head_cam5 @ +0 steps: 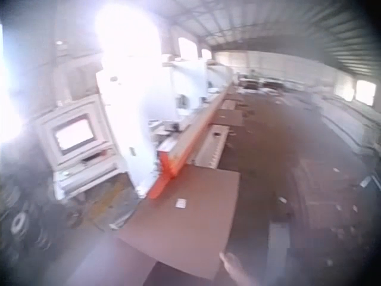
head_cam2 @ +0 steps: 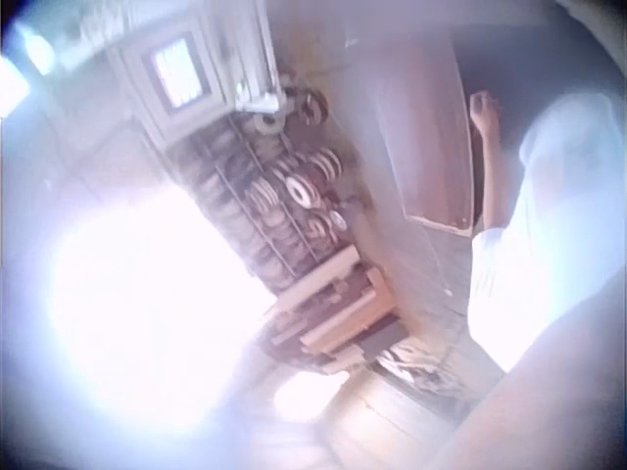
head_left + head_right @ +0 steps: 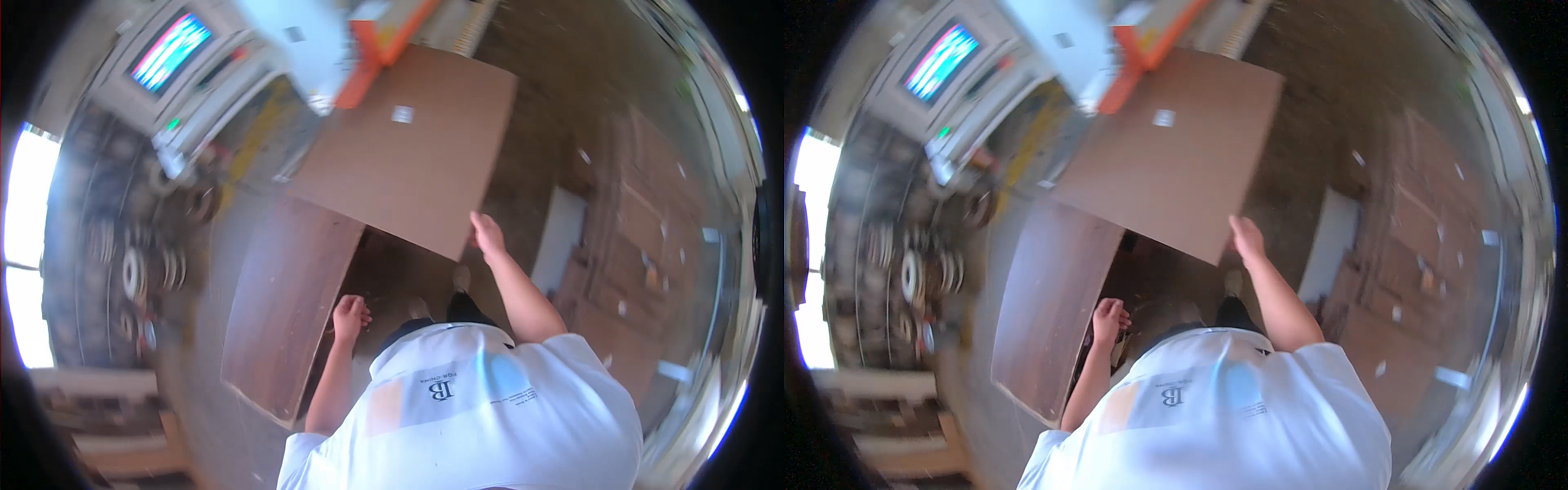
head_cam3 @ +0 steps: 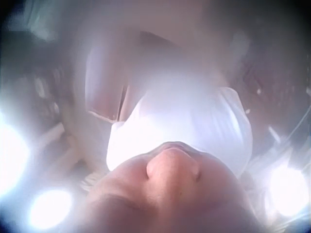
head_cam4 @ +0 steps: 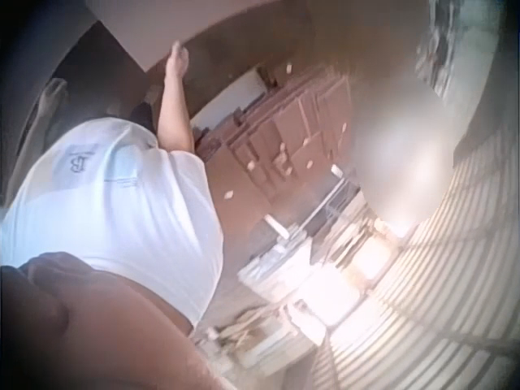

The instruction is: The person picks up wooden boards from a stack and feeds them one by one into an edge banding machine.

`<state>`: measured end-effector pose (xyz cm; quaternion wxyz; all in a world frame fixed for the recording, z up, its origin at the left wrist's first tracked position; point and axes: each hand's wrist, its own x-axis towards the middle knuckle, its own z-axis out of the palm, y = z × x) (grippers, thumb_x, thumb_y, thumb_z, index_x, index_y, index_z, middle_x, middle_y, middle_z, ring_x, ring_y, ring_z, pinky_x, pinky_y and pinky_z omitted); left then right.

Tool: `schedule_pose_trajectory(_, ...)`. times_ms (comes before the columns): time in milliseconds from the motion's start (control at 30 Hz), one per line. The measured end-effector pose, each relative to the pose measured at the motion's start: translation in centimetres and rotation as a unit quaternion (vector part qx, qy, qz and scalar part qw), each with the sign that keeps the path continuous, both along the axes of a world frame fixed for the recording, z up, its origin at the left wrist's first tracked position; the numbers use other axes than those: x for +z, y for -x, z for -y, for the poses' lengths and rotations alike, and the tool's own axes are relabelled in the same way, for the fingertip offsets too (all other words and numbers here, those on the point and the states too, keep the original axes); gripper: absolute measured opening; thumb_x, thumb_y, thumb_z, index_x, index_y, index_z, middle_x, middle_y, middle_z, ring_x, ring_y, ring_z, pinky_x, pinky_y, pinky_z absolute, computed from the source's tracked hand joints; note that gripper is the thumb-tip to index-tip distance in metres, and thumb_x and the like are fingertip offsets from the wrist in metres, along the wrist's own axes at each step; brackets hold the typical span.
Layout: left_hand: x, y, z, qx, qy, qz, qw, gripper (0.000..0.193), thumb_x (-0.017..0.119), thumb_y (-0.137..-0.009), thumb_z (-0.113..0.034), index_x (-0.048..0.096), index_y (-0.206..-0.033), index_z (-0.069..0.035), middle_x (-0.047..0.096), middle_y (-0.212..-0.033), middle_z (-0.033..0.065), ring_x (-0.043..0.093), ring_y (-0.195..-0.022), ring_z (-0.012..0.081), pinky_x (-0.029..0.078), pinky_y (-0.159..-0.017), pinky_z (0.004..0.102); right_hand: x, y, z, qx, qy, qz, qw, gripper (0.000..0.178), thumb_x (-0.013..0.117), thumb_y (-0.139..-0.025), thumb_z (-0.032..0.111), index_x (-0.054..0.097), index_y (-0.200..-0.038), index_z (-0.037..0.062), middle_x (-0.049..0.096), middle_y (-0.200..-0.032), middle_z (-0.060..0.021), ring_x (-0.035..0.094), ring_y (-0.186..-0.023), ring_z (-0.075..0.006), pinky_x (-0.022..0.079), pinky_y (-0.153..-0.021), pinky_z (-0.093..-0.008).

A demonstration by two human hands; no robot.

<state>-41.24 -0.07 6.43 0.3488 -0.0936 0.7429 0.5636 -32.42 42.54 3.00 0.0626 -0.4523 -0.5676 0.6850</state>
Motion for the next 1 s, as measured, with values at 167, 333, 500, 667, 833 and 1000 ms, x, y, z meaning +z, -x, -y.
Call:
schedule_pose_trajectory(167,-6.0,-3.9,-4.5,-0.286,0.038,0.099,0.952,0.019,0.061,-0.103,-0.023,0.067,-0.109,-0.006,0.073,-0.087,0.0064,0.070,-0.074,0.0162,0.057,-0.068,0.0295,-1.5,-10.6,4.4,0.028,0.049,0.061,0.997,0.044,0.053,-0.105,0.046,0.065,-0.120,0.0063,0.076,-0.110,-0.0116,0.074,-0.088,-0.0190,0.054,-0.070,-0.0304)
schedule_pose_trajectory(333,-6.4,-6.6,-8.1,-0.561,0.093,0.019,0.823,0.022,0.060,-0.103,-0.024,0.068,-0.112,-0.005,0.073,-0.087,0.0070,0.070,-0.074,0.0155,0.057,-0.068,0.0294,-10.5,-33.7,9.2,-0.140,0.120,0.078,0.980,0.034,0.055,-0.104,0.031,0.071,-0.108,0.0018,0.078,-0.099,-0.0132,0.076,-0.084,-0.0207,0.059,-0.071,-0.0339)
schedule_pose_trajectory(500,-9.9,-5.0,-8.8,-0.544,0.178,0.088,0.815,0.024,0.061,-0.103,-0.028,0.068,-0.112,-0.007,0.074,-0.088,0.0067,0.070,-0.071,0.0163,0.056,-0.063,0.0300,-12.8,-51.3,15.6,-0.364,0.079,0.279,0.885,0.031,0.062,-0.099,0.033,0.069,-0.109,0.0042,0.077,-0.098,-0.0075,0.075,-0.083,-0.0214,0.058,-0.071,-0.0381)
schedule_pose_trajectory(667,-9.0,-4.8,-8.6,-0.452,0.226,0.102,0.857,0.023,0.060,-0.104,-0.030,0.066,-0.109,-0.009,0.074,-0.089,0.0082,0.070,-0.070,0.0177,0.055,-0.059,0.0307,-13.9,-56.3,15.7,-0.544,0.167,0.208,0.796,0.043,0.060,-0.101,0.040,0.061,-0.128,0.0062,0.072,-0.112,-0.0076,0.070,-0.095,-0.0216,0.057,-0.078,-0.0439)
schedule_pose_trajectory(833,-8.0,-9.6,-11.7,-0.496,0.243,0.088,0.829,0.026,0.060,-0.104,-0.030,0.065,-0.113,-0.007,0.075,-0.091,0.0088,0.071,-0.072,0.0170,0.055,-0.060,0.0301,-19.2,-60.2,12.3,-0.680,0.212,0.030,0.701,0.058,0.058,-0.102,0.051,0.051,-0.142,0.0096,0.058,-0.139,-0.0110,0.060,-0.118,-0.0283,0.053,-0.093,-0.0481)
schedule_pose_trajectory(1000,-7.8,-15.3,-14.4,-0.558,0.222,0.103,0.793,0.024,0.059,-0.105,-0.029,0.065,-0.115,-0.008,0.075,-0.095,0.0090,0.071,-0.075,0.0162,0.054,-0.064,0.0285,-19.2,-58.5,7.8,-0.783,0.257,-0.123,0.553,0.068,0.055,-0.101,0.062,0.048,-0.145,0.0113,0.060,-0.132,-0.0091,0.060,-0.115,-0.0284,0.052,-0.095,-0.0468)
